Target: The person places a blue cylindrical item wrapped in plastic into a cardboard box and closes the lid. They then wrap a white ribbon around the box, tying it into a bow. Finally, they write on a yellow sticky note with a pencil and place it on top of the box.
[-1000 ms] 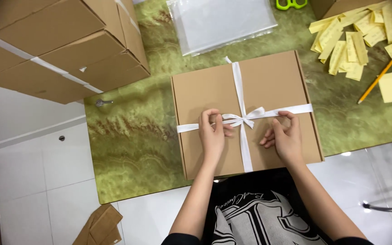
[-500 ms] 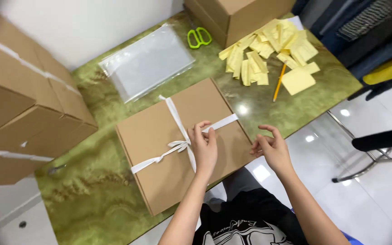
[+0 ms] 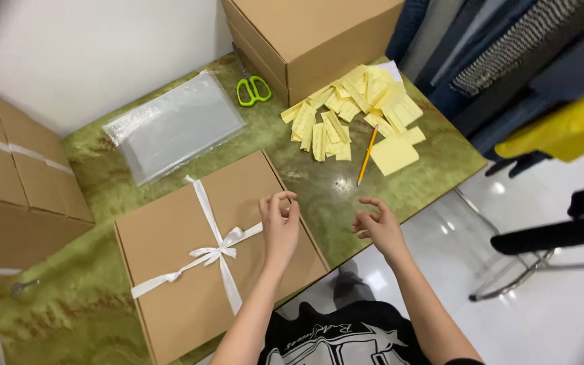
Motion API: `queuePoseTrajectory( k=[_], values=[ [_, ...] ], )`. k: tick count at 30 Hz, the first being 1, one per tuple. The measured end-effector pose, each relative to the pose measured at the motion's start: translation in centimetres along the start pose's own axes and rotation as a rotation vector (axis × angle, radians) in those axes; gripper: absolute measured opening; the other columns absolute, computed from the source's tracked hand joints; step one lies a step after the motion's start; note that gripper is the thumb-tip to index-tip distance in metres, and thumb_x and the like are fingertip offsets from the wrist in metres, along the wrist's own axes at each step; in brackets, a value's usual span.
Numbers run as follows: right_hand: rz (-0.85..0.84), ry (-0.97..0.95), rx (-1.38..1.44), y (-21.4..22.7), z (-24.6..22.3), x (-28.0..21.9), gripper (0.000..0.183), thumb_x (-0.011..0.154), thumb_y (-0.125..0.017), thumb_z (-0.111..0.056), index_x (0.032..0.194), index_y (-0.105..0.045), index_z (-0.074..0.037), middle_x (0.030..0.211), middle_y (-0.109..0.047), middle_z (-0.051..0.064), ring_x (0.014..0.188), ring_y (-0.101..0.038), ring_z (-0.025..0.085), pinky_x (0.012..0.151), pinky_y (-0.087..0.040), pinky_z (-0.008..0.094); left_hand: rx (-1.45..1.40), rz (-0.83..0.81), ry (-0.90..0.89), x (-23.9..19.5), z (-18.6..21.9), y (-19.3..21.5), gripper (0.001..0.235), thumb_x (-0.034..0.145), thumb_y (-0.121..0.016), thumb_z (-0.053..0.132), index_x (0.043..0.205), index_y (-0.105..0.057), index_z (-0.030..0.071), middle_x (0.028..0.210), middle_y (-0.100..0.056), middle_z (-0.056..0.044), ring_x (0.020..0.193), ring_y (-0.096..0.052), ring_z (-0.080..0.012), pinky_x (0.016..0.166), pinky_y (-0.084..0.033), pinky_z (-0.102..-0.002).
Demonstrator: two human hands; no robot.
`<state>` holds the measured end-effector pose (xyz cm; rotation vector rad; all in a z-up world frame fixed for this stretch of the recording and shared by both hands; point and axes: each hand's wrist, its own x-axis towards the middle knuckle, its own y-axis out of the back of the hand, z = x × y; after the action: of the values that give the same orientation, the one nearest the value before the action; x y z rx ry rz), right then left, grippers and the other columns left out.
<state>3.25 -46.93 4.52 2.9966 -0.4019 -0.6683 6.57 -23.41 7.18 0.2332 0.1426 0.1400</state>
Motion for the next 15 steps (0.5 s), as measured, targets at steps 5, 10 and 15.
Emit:
queuePoseTrajectory(
  k=[5, 10, 15],
  values=[
    [-0.067, 0.07, -0.012, 4.9, 0.6, 7.8, 0.04, 0.103, -0.064, -0.011, 0.14, -0.056, -0.001, 0.086, -0.071, 0.015, 0.078, -0.075, 0.025, 0.066, -0.063, 0.035, 0.063, -0.004, -0.014, 1.0, 2.7, -4.8, 0.013, 0.102, -0.066, 0.015, 0.115, -0.067, 0.017, 0.129, -0.05, -0.009, 0.105, -0.07, -0.0355, 0.09, -0.061, -0.043],
    [0.098, 0.178, -0.131, 11.3, 5.6, 19.1, 0.028, 0.103, -0.071, -0.015, 0.128, -0.068, -0.003, 0.087, -0.072, 0.013, 0.074, -0.072, 0.021, 0.058, -0.061, 0.034, 0.139, -0.019, -0.095, 2.9, 1.8, -9.0, 0.015, 0.099, -0.069, 0.016, 0.114, -0.066, 0.018, 0.129, -0.051, -0.012, 0.126, -0.063, -0.0452, 0.1, -0.06, -0.046],
    [0.489, 0.459, -0.679, 17.9, 7.5, 27.3, 0.049, 0.087, -0.096, -0.032, 0.125, -0.078, -0.008, 0.105, -0.061, 0.012, 0.105, -0.069, 0.04, 0.096, -0.053, 0.047, 0.166, -0.117, -0.083, 6.0, -1.3, -14.9, 0.013, 0.098, -0.069, 0.018, 0.111, -0.071, 0.019, 0.115, -0.059, -0.009, 0.124, -0.064, -0.039, 0.095, -0.062, -0.042]
  ],
)
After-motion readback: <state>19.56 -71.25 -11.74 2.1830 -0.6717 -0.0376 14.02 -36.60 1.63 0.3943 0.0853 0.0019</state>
